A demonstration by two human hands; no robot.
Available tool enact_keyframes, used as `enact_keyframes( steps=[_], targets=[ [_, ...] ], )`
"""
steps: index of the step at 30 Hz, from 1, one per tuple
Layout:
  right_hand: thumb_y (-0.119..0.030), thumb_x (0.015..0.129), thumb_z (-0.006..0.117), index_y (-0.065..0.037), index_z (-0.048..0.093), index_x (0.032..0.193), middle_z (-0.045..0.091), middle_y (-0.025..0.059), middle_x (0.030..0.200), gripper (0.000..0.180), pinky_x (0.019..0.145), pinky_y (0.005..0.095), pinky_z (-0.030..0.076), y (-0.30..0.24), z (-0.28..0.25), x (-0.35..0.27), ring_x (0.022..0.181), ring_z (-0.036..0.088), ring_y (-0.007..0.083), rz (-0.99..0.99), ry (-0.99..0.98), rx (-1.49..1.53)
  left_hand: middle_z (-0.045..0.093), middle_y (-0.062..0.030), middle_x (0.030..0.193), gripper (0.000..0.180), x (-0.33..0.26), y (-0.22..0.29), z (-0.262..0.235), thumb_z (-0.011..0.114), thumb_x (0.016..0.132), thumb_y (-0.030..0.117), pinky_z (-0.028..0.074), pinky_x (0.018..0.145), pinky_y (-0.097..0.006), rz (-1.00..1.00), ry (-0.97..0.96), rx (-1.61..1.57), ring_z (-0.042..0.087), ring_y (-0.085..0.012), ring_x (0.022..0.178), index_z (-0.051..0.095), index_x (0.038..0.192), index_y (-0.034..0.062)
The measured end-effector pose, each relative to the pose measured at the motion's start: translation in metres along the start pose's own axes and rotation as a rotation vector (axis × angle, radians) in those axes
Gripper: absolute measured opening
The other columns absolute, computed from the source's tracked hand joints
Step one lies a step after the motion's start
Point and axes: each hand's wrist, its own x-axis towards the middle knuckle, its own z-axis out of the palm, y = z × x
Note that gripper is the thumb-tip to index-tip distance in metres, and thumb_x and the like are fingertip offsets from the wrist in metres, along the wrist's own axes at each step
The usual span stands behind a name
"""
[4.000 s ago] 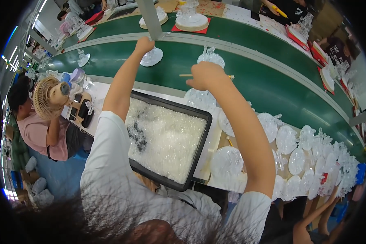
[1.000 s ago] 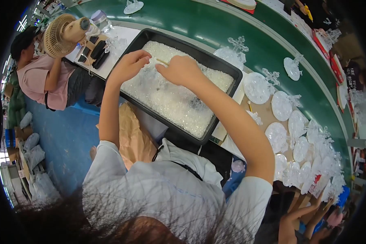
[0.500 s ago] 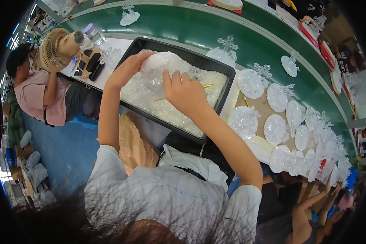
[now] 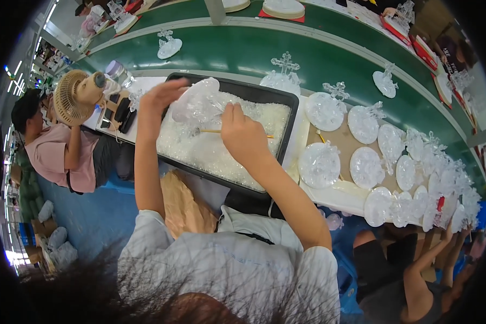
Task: The worker is applying small decorative beads to plastic cross-shaped ornaments using a brush and adhesive.
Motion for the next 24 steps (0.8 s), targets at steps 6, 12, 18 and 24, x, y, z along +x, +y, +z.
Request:
enact_keyframes(
  steps=[6, 12, 18, 24],
  targets=[
    [-0.011, 0.087, 0.059, 0.003, 0.061, 0.085, 0.064, 0.0237, 0.078, 0.015, 0.059, 0.0446, 0.053, 0.015, -0.002, 0.008, 0.064, 0.064, 0.0374, 0.133, -0.131, 0.375, 0.058, -0.0162, 0.133, 0.062, -0.004, -0.014, 0.001, 0.042, 0.097, 0.044, 0.038, 0.107, -0.036, -0.085, -0.153, 0.158, 0.053, -0.0233, 0.124, 0.055, 0.132, -0.0058],
    [-0.021, 0.092, 0.060, 0.003, 0.060, 0.071, 0.060, 0.0200, 0.060, 0.032, 0.053, 0.0396, 0.048, 0.020, -0.011, 0.018, 0.053, 0.060, 0.0335, 0.322, -0.306, 0.650, 0.034, -0.0245, 0.152, 0.083, -0.003, -0.015, -0.006, 0.032, 0.092, 0.055, 0.023, 0.117, -0.040, -0.019, -0.019, -0.568, 0.032, -0.0338, 0.142, 0.033, 0.144, -0.0093],
    [-0.027, 0.095, 0.059, 0.002, 0.066, 0.075, 0.060, 0.0078, 0.058, 0.036, 0.047, 0.0303, 0.044, 0.028, -0.011, 0.026, 0.049, 0.054, 0.0094, 0.718, -0.688, 1.137, 0.025, -0.0210, 0.157, 0.088, -0.021, -0.022, 0.024, 0.029, 0.091, 0.063, 0.018, 0.119, -0.041, -0.057, -0.079, -0.624, 0.026, -0.0320, 0.145, 0.025, 0.151, -0.0015],
    [-0.022, 0.093, 0.059, 0.004, 0.062, 0.076, 0.062, 0.0178, 0.063, 0.031, 0.053, 0.0387, 0.048, 0.017, -0.002, 0.021, 0.051, 0.058, 0.0324, 0.324, -0.430, 0.778, 0.016, -0.0189, 0.160, 0.092, -0.023, -0.005, 0.012, 0.032, 0.089, 0.064, 0.017, 0.120, -0.044, -0.041, -0.030, -0.632, 0.017, -0.0306, 0.148, 0.017, 0.153, -0.0003]
  ],
)
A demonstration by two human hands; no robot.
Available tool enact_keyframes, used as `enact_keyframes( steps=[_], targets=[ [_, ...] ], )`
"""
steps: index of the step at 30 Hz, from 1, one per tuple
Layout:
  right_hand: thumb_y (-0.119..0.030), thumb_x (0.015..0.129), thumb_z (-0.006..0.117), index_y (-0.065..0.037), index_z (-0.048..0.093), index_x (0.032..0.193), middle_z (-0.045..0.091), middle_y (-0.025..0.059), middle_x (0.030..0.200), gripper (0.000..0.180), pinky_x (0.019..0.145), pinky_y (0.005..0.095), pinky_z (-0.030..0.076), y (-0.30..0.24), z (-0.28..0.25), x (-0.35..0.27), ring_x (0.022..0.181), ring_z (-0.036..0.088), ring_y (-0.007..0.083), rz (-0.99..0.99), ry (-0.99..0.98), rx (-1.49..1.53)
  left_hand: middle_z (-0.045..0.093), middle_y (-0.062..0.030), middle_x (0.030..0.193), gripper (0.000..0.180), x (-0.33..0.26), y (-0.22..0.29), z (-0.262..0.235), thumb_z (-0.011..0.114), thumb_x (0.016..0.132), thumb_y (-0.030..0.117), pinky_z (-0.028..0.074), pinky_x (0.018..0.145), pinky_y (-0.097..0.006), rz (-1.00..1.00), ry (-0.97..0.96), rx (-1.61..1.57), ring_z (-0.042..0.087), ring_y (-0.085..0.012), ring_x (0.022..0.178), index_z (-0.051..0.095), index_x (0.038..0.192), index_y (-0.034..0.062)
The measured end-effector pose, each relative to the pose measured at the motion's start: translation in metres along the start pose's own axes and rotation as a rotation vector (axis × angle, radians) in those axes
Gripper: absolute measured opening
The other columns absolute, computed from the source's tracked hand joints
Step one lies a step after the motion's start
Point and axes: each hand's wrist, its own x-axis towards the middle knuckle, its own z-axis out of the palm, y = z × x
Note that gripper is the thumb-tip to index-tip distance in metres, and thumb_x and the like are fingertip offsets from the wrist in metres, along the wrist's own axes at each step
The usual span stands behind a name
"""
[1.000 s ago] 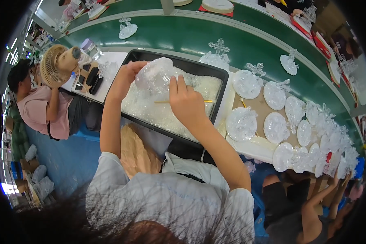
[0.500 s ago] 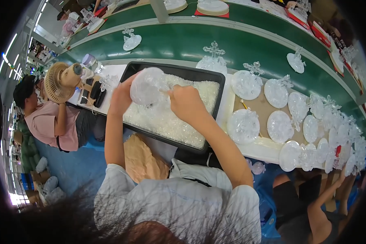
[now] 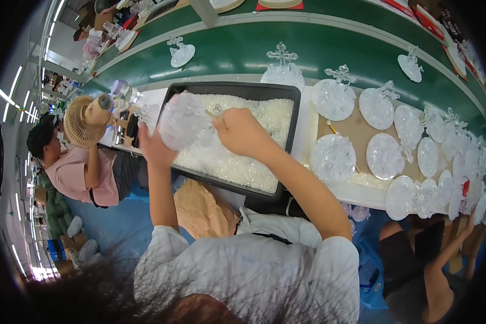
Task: The worker is applying small decorative beads to plastic cross-shaped ornaments using a brush and adhesive.
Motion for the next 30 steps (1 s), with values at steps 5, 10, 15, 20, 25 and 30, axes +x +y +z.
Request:
enact_keyframes(
  steps=[5, 10, 15, 20, 25, 30],
  targets=[
    [-0.015, 0.089, 0.062, 0.003, 0.062, 0.085, 0.065, 0.0212, 0.079, 0.018, 0.063, 0.0457, 0.052, 0.005, 0.005, -0.003, 0.068, 0.063, 0.0415, -0.228, 0.217, -0.132, 0.021, -0.0182, 0.159, 0.098, -0.005, 0.009, 0.018, 0.038, 0.087, 0.069, 0.018, 0.119, -0.040, -0.008, 0.050, 0.390, 0.023, -0.0307, 0.147, 0.021, 0.152, -0.0014],
    [-0.008, 0.083, 0.065, 0.003, 0.061, 0.102, 0.066, 0.0209, 0.092, 0.022, 0.067, 0.0462, 0.054, 0.014, 0.011, -0.003, 0.076, 0.065, 0.0393, -0.317, 0.211, -0.244, 0.035, -0.0192, 0.152, 0.109, 0.000, 0.024, 0.038, 0.042, 0.082, 0.079, 0.022, 0.115, -0.037, 0.011, -0.240, 0.795, 0.035, -0.0290, 0.141, 0.034, 0.145, -0.0101],
    [-0.002, 0.076, 0.067, 0.004, 0.061, 0.105, 0.067, 0.0199, 0.095, 0.030, 0.067, 0.0375, 0.058, 0.014, 0.003, -0.014, 0.079, 0.068, 0.0330, -0.487, 0.402, -0.320, 0.027, -0.0229, 0.155, 0.096, 0.024, 0.052, 0.048, 0.041, 0.088, 0.069, 0.012, 0.119, -0.042, 0.360, -0.210, 0.699, 0.018, -0.0313, 0.148, 0.031, 0.148, -0.0059],
    [0.002, 0.072, 0.067, 0.008, 0.059, 0.110, 0.067, 0.0217, 0.101, 0.039, 0.061, 0.0337, 0.058, 0.009, -0.001, -0.016, 0.081, 0.070, 0.0312, -0.606, 0.489, -0.445, 0.019, -0.0168, 0.160, 0.099, 0.009, 0.046, 0.060, 0.040, 0.086, 0.067, 0.009, 0.121, -0.038, 0.139, 0.014, 0.741, 0.019, -0.0292, 0.148, 0.021, 0.151, -0.0061],
    [0.005, 0.067, 0.068, 0.009, 0.059, 0.112, 0.067, 0.0239, 0.104, 0.046, 0.058, 0.0326, 0.058, 0.007, -0.001, -0.012, 0.083, 0.070, 0.0316, -0.668, 0.527, -0.457, 0.017, -0.0138, 0.161, 0.090, 0.021, 0.036, 0.027, 0.038, 0.091, 0.062, 0.012, 0.120, -0.039, 0.136, -0.284, 0.919, 0.015, -0.0263, 0.149, 0.021, 0.152, -0.0025],
    [0.007, 0.065, 0.065, 0.008, 0.059, 0.112, 0.067, 0.0222, 0.105, 0.048, 0.066, 0.0351, 0.059, 0.011, -0.010, -0.005, 0.087, 0.070, 0.0330, -0.661, 0.502, -0.439, 0.021, -0.0152, 0.160, 0.064, 0.025, 0.045, 0.021, 0.037, 0.099, 0.033, 0.014, 0.120, -0.040, 0.287, -0.153, 1.262, 0.017, -0.0278, 0.149, 0.022, 0.152, -0.0004]
  ],
)
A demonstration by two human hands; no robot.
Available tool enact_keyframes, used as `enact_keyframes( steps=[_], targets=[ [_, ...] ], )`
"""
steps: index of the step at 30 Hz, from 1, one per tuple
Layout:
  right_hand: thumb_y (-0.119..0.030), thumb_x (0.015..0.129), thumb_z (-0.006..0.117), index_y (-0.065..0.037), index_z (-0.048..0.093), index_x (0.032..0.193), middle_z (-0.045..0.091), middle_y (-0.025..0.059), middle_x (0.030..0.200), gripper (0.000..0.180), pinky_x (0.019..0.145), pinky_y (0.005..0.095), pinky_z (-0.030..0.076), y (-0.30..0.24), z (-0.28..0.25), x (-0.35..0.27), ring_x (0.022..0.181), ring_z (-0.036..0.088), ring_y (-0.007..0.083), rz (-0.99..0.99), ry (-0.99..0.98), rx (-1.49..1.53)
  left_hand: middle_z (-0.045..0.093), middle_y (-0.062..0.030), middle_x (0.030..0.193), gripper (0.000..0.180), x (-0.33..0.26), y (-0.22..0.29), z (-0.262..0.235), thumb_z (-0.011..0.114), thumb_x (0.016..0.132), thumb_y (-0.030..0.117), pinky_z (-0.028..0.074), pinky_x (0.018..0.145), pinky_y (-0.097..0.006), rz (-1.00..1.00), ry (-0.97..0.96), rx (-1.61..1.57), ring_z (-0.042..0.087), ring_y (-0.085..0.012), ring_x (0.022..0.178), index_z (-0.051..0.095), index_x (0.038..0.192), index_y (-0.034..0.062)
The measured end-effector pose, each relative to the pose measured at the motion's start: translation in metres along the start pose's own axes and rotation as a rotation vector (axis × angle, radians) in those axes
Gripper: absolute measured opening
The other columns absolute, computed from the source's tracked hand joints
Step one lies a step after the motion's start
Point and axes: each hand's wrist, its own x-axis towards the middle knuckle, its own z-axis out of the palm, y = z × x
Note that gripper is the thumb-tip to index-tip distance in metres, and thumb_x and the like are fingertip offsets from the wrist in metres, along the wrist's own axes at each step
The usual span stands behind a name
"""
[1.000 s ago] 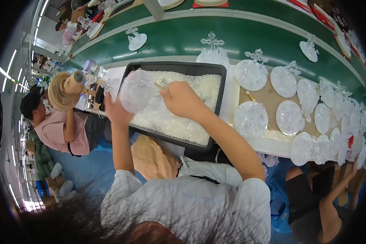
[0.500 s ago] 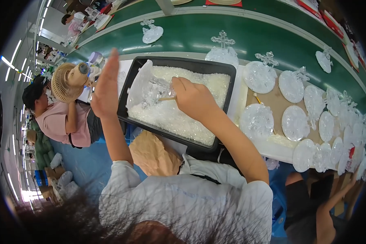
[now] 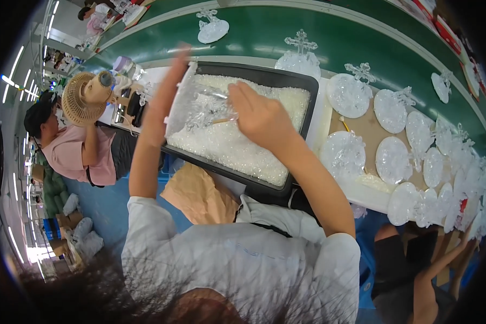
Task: The worker is applying small decorative beads to plastic cross-shaped ornaments using a brush and adhesive.
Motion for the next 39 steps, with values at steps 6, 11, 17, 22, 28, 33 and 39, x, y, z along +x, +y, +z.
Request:
enact_keyframes(
  steps=[6, 11, 17, 22, 28, 33, 39],
  targets=[
    [0.008, 0.062, 0.064, 0.006, 0.059, 0.115, 0.067, 0.0207, 0.105, 0.053, 0.071, 0.0347, 0.059, 0.003, 0.000, -0.004, 0.091, 0.069, 0.0329, 0.064, -0.012, 0.051, 0.031, -0.0152, 0.156, 0.072, -0.001, 0.017, 0.017, 0.031, 0.099, 0.052, 0.012, 0.119, -0.038, 0.010, -0.125, -0.249, 0.024, -0.0258, 0.146, 0.032, 0.150, -0.0002],
    [0.008, 0.063, 0.064, 0.005, 0.060, 0.114, 0.067, 0.0203, 0.105, 0.051, 0.072, 0.0353, 0.059, -0.004, -0.002, 0.001, 0.091, 0.069, 0.0331, 0.076, -0.025, 0.121, 0.025, -0.0160, 0.158, 0.081, -0.018, 0.014, 0.017, 0.031, 0.095, 0.058, 0.011, 0.120, -0.043, 0.068, 0.149, -0.465, 0.022, -0.0307, 0.147, 0.029, 0.150, -0.0007],
    [0.006, 0.063, 0.066, 0.005, 0.060, 0.113, 0.067, 0.0203, 0.108, 0.050, 0.073, 0.0370, 0.059, -0.003, -0.001, 0.000, 0.092, 0.069, 0.0336, 0.043, 0.008, 0.137, 0.033, -0.0191, 0.154, 0.076, -0.024, 0.014, 0.017, 0.035, 0.095, 0.053, 0.018, 0.118, -0.041, 0.110, 0.071, -0.315, 0.028, -0.0305, 0.144, 0.036, 0.146, -0.0031],
    [0.007, 0.065, 0.064, 0.005, 0.061, 0.109, 0.066, 0.0201, 0.105, 0.044, 0.073, 0.0392, 0.059, 0.003, -0.005, 0.002, 0.091, 0.068, 0.0352, 0.104, 0.016, 0.145, 0.032, -0.0183, 0.155, 0.092, -0.017, 0.008, 0.024, 0.038, 0.088, 0.067, 0.016, 0.118, -0.040, 0.189, 0.202, -0.542, 0.028, -0.0317, 0.145, 0.038, 0.144, -0.0059],
    [-0.001, 0.076, 0.062, 0.003, 0.064, 0.095, 0.066, 0.0245, 0.088, 0.019, 0.065, 0.0437, 0.055, 0.017, -0.020, 0.060, 0.081, 0.066, 0.0392, 0.271, -0.178, 0.091, 0.043, -0.0198, 0.147, 0.068, 0.006, -0.026, 0.018, 0.041, 0.097, 0.045, 0.025, 0.114, -0.036, -0.119, 0.188, -0.440, 0.040, -0.0304, 0.137, 0.039, 0.143, -0.0051],
    [-0.016, 0.085, 0.062, 0.004, 0.065, 0.079, 0.062, 0.0271, 0.074, 0.021, 0.061, 0.0484, 0.051, 0.099, -0.003, 0.132, 0.070, 0.063, 0.0438, 0.365, -0.376, -0.123, 0.067, -0.0169, 0.117, 0.038, 0.034, -0.053, 0.013, 0.053, 0.096, 0.025, 0.046, 0.093, -0.033, -0.308, -0.014, -0.043, 0.063, -0.0251, 0.106, 0.059, 0.126, 0.0030],
    [-0.006, 0.073, 0.057, 0.006, 0.070, 0.084, 0.070, 0.0238, 0.084, 0.021, 0.068, 0.0415, 0.058, 0.153, 0.056, 0.157, 0.073, 0.071, 0.0312, 0.446, -0.955, -0.192, 0.069, -0.0134, 0.108, 0.030, 0.064, -0.070, 0.033, 0.057, 0.095, 0.017, 0.050, 0.088, -0.033, -0.301, -0.340, -0.056, 0.065, -0.0215, 0.097, 0.062, 0.117, -0.0013]
  ],
)
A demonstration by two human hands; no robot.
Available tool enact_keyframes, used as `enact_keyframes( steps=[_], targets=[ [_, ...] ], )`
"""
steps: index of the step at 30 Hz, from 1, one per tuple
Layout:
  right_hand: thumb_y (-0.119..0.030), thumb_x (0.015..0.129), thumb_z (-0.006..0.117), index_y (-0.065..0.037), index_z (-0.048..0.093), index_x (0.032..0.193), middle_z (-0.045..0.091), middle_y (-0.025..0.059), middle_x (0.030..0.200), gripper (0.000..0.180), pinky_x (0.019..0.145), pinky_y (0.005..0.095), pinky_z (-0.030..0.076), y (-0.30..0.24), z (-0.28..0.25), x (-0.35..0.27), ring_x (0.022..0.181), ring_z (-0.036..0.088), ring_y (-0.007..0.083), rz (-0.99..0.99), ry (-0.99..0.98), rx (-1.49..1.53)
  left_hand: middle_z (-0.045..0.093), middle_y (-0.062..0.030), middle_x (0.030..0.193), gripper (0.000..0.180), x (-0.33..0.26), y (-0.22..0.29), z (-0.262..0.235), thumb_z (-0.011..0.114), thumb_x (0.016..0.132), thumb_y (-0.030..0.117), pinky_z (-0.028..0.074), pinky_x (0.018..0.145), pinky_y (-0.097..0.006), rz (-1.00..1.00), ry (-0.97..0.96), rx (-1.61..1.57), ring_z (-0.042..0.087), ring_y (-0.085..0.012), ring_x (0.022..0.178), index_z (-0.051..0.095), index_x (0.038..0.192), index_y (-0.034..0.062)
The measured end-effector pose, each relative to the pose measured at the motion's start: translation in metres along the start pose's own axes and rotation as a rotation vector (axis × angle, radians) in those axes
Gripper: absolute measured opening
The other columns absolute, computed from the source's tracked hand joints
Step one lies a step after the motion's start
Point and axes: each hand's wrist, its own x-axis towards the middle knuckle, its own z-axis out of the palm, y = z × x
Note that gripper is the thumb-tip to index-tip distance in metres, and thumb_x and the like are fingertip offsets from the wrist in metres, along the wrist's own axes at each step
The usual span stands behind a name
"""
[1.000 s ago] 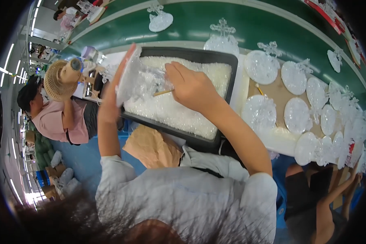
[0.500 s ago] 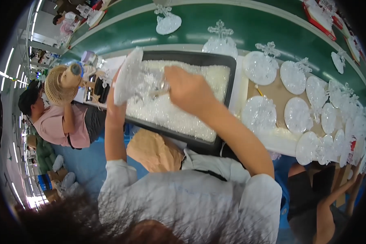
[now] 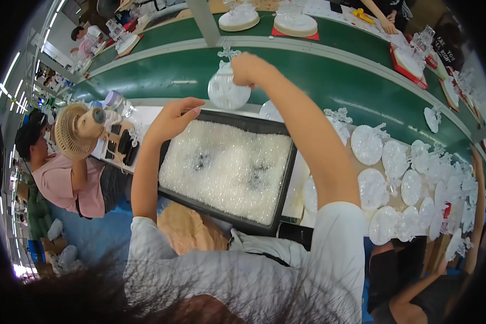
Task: The worker is applying small decorative beads to plastic cross-shaped ornaments using a brush and adhesive.
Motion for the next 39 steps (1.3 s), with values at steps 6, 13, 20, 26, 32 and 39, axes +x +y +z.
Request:
enact_keyframes(
  steps=[6, 13, 20, 26, 32, 39],
  targets=[
    [-0.032, 0.078, 0.071, 0.003, 0.070, 0.079, 0.071, 0.0116, 0.070, 0.035, 0.054, 0.0320, 0.056, 0.001, 0.018, 0.034, 0.059, 0.070, 0.0203, -0.077, -0.364, 0.094, 0.071, -0.0130, 0.099, 0.027, 0.038, -0.004, -0.016, 0.058, 0.094, 0.018, 0.051, 0.082, -0.033, 0.006, 0.126, 0.093, 0.067, -0.0204, 0.089, 0.065, 0.112, -0.0009],
    [-0.062, 0.076, 0.069, 0.000, 0.067, 0.082, 0.073, 0.0151, 0.087, 0.062, 0.064, 0.0389, 0.054, 0.025, -0.036, 0.064, 0.071, 0.066, 0.0255, 0.000, -0.292, 0.205, 0.070, -0.0143, 0.091, 0.025, 0.030, -0.025, -0.011, 0.060, 0.092, 0.018, 0.052, 0.077, -0.033, 0.016, 0.176, 0.103, 0.067, -0.0226, 0.086, 0.065, 0.107, -0.0010],
    [-0.030, 0.076, 0.073, -0.004, 0.066, 0.104, 0.065, 0.0212, 0.110, 0.038, 0.086, 0.0473, 0.052, 0.095, 0.038, 0.116, 0.104, 0.063, 0.0371, -0.145, 0.196, -0.167, 0.068, -0.0173, 0.083, 0.023, 0.030, -0.023, 0.001, 0.060, 0.088, 0.021, 0.051, 0.070, -0.040, 0.032, -0.058, 0.220, 0.066, -0.0315, 0.077, 0.067, 0.092, -0.0006],
    [-0.005, 0.081, 0.056, -0.003, 0.062, 0.091, 0.065, 0.0219, 0.080, 0.012, 0.071, 0.0512, 0.053, 0.086, -0.006, 0.046, 0.080, 0.065, 0.0425, -0.089, 0.628, -0.242, 0.066, -0.0195, 0.082, 0.024, 0.009, -0.004, 0.015, 0.060, 0.087, 0.024, 0.049, 0.073, -0.046, 0.164, -0.484, 0.245, 0.063, -0.0391, 0.083, 0.065, 0.091, 0.0006],
    [-0.017, 0.088, 0.059, -0.003, 0.058, 0.085, 0.062, 0.0186, 0.071, 0.015, 0.061, 0.0477, 0.050, 0.001, -0.059, -0.087, 0.067, 0.063, 0.0381, -0.162, 0.818, -0.361, 0.041, -0.0189, 0.142, 0.066, -0.030, 0.015, 0.097, 0.067, 0.083, 0.040, 0.045, 0.098, -0.051, 0.461, -0.507, 0.468, 0.045, -0.0439, 0.124, 0.045, 0.140, 0.0133],
    [-0.008, 0.081, 0.064, -0.001, 0.059, 0.083, 0.064, 0.0169, 0.071, 0.009, 0.059, 0.0450, 0.052, -0.066, 0.010, -0.181, 0.064, 0.065, 0.0358, -0.178, 0.408, -0.279, 0.033, -0.0244, 0.147, 0.082, -0.072, -0.013, 0.078, 0.069, 0.078, 0.049, 0.043, 0.101, -0.053, 0.283, -0.359, 0.541, 0.038, -0.0469, 0.131, 0.039, 0.145, 0.0109]
  ],
)
